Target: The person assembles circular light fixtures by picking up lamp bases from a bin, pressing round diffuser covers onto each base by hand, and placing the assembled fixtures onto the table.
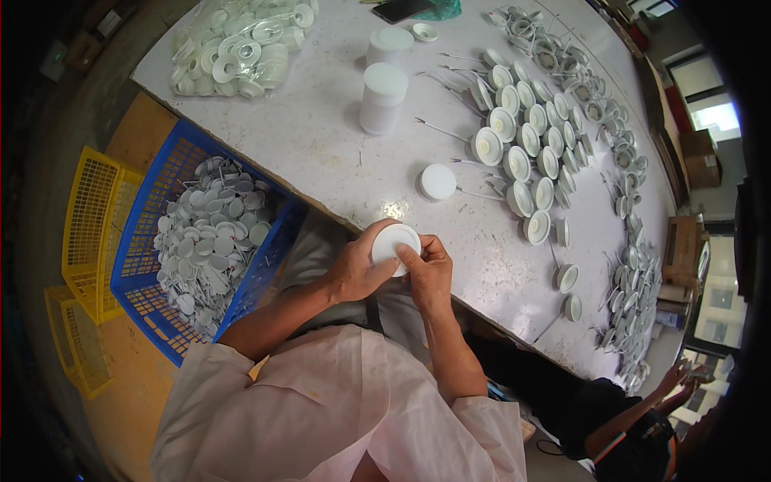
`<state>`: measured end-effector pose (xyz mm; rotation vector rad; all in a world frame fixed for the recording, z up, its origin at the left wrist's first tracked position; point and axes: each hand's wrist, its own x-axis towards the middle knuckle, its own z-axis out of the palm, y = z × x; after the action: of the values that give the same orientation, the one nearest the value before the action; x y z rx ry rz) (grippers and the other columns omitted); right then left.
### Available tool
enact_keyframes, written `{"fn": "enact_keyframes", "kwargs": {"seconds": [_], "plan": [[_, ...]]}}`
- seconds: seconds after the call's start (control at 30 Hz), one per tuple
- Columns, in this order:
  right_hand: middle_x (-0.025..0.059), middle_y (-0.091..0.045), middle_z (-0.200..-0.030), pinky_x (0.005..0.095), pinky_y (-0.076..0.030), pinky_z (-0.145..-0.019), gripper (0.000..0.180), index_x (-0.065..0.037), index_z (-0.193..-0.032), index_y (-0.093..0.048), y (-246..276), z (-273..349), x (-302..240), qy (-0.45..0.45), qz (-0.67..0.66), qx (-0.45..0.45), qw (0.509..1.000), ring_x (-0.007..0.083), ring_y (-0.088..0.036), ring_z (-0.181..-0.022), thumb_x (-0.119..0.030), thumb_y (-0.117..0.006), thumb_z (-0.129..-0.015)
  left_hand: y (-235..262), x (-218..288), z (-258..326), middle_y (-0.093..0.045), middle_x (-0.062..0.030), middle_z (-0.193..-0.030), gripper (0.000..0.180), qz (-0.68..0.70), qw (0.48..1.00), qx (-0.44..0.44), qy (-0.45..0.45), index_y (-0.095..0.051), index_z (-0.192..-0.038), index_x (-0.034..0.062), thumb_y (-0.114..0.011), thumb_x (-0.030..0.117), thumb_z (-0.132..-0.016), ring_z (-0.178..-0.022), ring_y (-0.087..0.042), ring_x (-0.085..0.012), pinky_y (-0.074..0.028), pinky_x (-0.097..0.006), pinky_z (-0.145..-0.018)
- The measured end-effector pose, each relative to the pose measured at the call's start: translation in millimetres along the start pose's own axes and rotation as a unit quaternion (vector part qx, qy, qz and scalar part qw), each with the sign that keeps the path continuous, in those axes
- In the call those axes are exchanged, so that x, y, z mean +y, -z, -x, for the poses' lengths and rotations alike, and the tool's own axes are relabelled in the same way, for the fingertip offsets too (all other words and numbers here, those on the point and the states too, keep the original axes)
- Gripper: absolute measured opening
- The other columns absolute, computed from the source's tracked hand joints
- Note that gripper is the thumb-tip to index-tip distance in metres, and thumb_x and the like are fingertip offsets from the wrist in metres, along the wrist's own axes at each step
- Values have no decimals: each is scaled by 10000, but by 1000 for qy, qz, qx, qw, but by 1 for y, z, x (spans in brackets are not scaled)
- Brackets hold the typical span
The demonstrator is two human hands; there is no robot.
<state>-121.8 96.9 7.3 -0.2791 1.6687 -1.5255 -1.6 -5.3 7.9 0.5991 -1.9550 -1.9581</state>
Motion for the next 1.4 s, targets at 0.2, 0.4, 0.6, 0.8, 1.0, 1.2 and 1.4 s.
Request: {"fn": "enact_keyframes", "kwargs": {"seconds": [0.2,0.4,0.6,0.8,1.0,1.2,1.4], "plan": [[57,-634,-792,202,-456,-483,306,16,-999,-577,3,2,2,16,-1,7,1000,77,-575,-619,-171,-734,-814,-4,-5,-4,-565,-144,-1173,519,3,1000,-1,13,-382,-1337,-9,-553,69,-853,-1068,-563,-188,-473,-325,-906],[20,-584,-845,209,-455,-644,354,6,-1156,-546,19,12,-6,101,-55,-25,993,71,-546,-724,-96,-691,-849,31,-29,10,-544,-123,-1190,536,90,986,137,12,-409,-1318,14,-541,18,-798,-1064,-578,-214,-518,-345,-864],[176,-567,-1148,390,-433,-910,485,30,-1234,-513,178,25,-7,384,433,432,691,296,-545,-1050,-38,-702,-793,141,-62,48,-627,-113,-1067,346,182,901,366,143,-494,-1242,70,-516,273,-963,-866,-677,-222,-575,-289,-540],[274,-511,-1255,461,-382,-1005,768,41,-1325,-457,353,41,14,193,566,548,585,420,-485,-1167,-330,-790,-741,319,-207,135,-609,-85,-978,359,47,895,392,208,-485,-1244,73,-479,274,-946,-751,-643,-182,-430,-261,-489],[262,-498,-1282,425,-377,-1026,719,40,-1330,-455,343,41,24,117,465,520,707,385,-473,-1209,-333,-749,-791,473,-259,270,-586,-127,-1101,479,-272,732,570,254,-444,-1310,35,-549,215,-879,-911,-630,-205,-505,-305,-633],[189,-473,-1327,392,-369,-1038,693,15,-1368,-409,193,51,-14,263,341,399,809,311,-465,-1228,-108,-747,-775,203,-105,89,-653,-56,-1055,297,-109,966,200,126,-606,-1156,23,-632,115,-875,-909,-639,-122,-523,-247,-723],[203,-448,-1296,396,-383,-1006,805,33,-1370,-374,22,13,-24,300,209,43,930,309,-457,-1207,-90,-785,-689,4,4,0,-492,-139,-1357,784,29,999,-29,-6,-320,-1407,23,-740,28,-745,-1240,-503,-257,-442,-369,-986]]}}
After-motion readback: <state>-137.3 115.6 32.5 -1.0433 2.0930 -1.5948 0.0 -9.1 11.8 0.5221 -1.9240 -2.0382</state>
